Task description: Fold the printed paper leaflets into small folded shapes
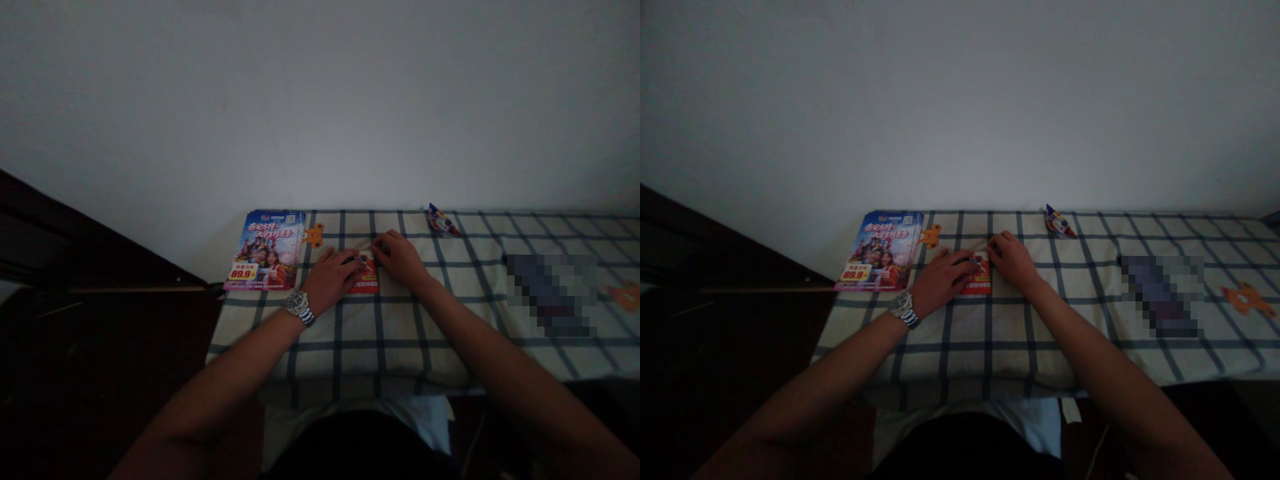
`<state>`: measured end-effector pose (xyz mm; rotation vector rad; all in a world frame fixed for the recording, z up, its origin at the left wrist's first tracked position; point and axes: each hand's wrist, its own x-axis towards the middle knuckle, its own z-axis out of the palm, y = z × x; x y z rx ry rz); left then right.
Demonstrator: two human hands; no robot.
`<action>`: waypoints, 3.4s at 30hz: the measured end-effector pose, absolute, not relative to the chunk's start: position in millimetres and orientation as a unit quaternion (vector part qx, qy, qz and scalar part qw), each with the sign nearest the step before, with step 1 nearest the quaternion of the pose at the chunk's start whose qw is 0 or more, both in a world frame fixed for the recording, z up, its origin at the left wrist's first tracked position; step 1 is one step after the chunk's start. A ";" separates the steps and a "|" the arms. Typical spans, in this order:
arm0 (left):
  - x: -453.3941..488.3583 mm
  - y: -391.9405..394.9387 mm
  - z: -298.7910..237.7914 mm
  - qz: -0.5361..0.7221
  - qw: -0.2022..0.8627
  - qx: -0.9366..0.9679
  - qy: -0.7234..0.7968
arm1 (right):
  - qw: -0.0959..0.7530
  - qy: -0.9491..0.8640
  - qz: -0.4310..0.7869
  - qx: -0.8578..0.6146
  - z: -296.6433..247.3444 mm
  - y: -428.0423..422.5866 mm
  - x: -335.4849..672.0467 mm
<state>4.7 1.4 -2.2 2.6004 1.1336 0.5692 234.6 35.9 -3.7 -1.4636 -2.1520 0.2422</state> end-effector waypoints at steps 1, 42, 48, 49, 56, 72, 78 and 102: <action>4.7 1.5 -2.2 0.194 0.125 0.892 0.388 | 0.259 -0.798 0.094 -0.536 -3.2 34.8 235.8; 3.7 -1.9 -2.3 0.195 0.054 0.880 0.430 | 0.336 -0.837 0.091 -0.423 -17.4 -5.1 241.2; 3.6 -2.1 0.7 0.173 0.023 0.875 0.452 | 0.330 -0.842 0.084 -0.419 -14.7 -7.8 241.5; 3.5 -2.2 1.2 0.171 0.021 0.873 0.455 | 0.327 -0.843 0.080 -0.419 -15.1 -7.8 241.6; 3.5 -1.3 0.6 0.183 0.036 0.873 0.451 | 0.294 -0.857 0.073 -0.417 -20.3 -6.0 243.5; -0.2 -0.9 3.7 0.188 0.048 0.886 0.420 | 0.296 -0.851 0.048 -0.431 -17.3 -4.4 246.4; 0.3 -1.3 0.8 0.191 0.064 0.890 0.409 | 0.296 -0.846 0.042 -0.441 -18.3 -2.5 248.6; 2.0 -0.9 -4.3 0.192 0.085 0.897 0.388 | 0.284 -0.850 0.045 -0.442 -16.7 -4.5 247.9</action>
